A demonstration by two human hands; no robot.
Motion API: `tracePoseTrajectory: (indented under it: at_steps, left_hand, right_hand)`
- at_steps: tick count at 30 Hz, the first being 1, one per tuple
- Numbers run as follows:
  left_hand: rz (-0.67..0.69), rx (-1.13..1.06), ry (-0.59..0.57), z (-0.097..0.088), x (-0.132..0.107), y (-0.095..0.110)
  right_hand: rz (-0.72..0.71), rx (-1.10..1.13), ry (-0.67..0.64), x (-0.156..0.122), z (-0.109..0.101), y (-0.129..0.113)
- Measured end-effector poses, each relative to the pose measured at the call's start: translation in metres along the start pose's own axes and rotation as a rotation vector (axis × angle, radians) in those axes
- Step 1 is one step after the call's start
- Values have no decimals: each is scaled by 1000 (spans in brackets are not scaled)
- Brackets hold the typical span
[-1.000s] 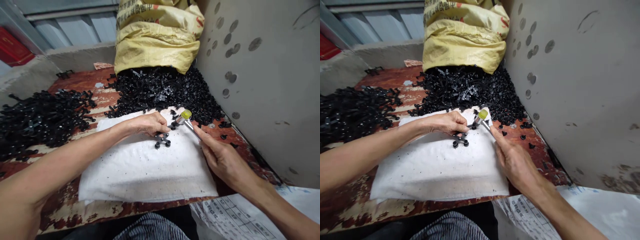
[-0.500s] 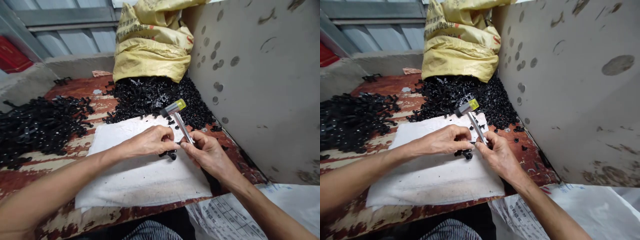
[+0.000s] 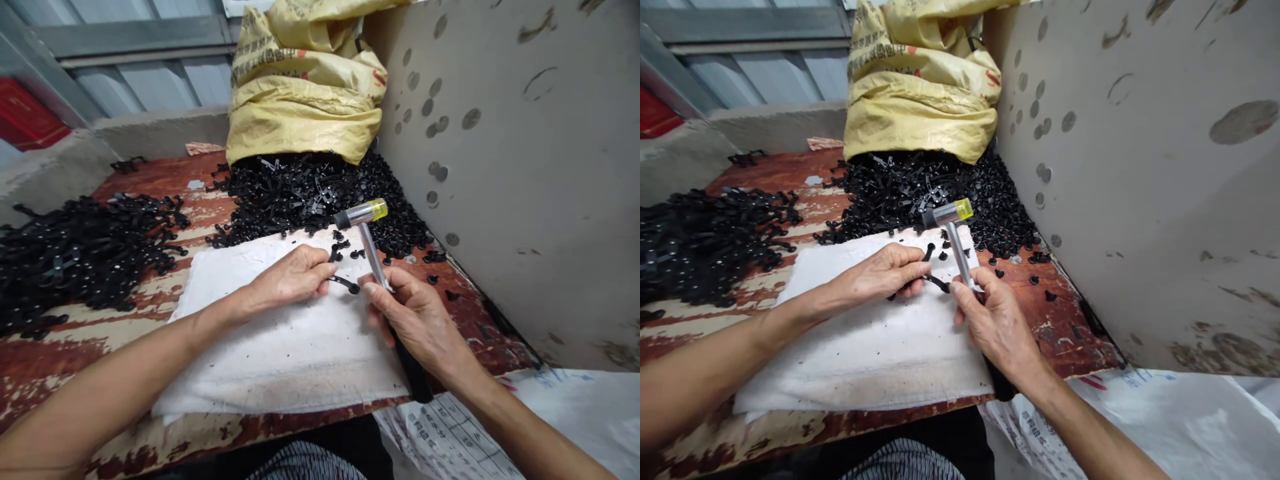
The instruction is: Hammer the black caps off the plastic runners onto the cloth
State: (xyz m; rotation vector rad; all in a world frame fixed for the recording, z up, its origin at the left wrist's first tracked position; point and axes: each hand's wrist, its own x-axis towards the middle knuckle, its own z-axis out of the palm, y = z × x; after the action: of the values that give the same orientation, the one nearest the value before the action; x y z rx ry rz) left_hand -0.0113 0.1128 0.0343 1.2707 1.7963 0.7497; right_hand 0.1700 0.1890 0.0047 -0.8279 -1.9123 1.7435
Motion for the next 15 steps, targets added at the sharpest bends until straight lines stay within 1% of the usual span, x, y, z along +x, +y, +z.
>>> tracePoseTrajectory:
  at_steps: [3, 5, 7, 10, 15]
  left_hand:
    - [11, 38, -44, -16, 7, -10]
    - [51, 65, -121, -23, 13, -17]
    - [92, 91, -184, -26, 18, -22]
    - [112, 113, -227, -26, 25, -24]
    - [131, 109, -232, -24, 29, -21]
  right_hand:
    - [76, 77, 78, 1, -15, 6]
    - [154, 213, 127, 3, -24, 11]
    - [225, 332, 148, 6, -30, 15]
    - [285, 395, 135, 10, -36, 19]
    - [327, 390, 62, 11, -39, 23]
